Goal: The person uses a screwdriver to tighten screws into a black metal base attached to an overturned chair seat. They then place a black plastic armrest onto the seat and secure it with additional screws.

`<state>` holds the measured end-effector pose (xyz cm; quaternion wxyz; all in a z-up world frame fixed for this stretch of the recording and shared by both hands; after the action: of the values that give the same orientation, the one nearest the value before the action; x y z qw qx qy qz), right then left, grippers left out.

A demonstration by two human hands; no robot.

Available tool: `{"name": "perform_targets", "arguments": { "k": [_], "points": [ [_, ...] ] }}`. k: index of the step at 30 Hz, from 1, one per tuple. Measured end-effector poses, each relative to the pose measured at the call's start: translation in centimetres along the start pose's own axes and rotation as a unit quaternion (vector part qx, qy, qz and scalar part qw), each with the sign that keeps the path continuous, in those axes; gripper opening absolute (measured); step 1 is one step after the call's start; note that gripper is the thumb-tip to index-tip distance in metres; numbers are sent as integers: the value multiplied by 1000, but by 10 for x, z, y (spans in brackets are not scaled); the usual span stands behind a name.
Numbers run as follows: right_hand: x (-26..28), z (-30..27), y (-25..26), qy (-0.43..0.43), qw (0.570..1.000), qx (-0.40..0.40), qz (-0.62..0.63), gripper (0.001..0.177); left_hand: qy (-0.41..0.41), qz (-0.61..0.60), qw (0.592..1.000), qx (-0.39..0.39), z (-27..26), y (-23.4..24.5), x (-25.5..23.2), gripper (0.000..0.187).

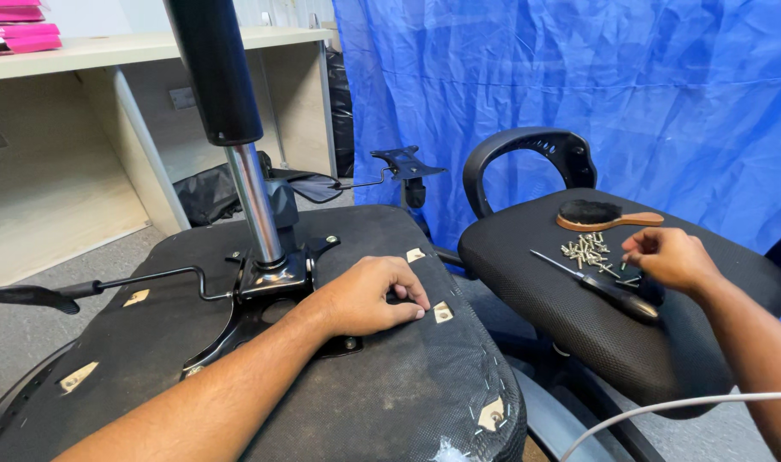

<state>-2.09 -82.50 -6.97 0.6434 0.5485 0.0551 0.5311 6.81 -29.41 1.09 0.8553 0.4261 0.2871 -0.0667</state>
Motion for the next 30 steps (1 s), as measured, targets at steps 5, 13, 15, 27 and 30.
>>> {"name": "perform_targets", "arguments": {
  "k": [5,13,15,27,30],
  "points": [
    [-23,74,-46,-6,998,53,38,42,21,6,1000,-4,2,0,0,16],
    [-32,116,-113,37,974,214,-72,67,44,0,999,-27,5,4,5,15],
    [-36,113,-110,6,968,240,-75,61,52,5,998,-31,6,6,7,15],
    [-65,100,-75,-73,956,234,159,34,60,2,998,-35,5,2,8,15],
    [-62,97,-66,-67,958,216,178,41,48,-5,998,-31,7,-1,7,15]
  ]
}}
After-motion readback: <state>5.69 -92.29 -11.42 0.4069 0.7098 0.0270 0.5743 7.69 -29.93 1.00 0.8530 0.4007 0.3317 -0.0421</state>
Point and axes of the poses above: each hand's wrist, its own z-axis towards the middle knuckle, its own y-axis out of the back of the hand, x = y × z, the point moved 4 cm from there along z, towards the middle knuckle, and after that the axes turned 11 degrees about -x, right-handed, at the moved point
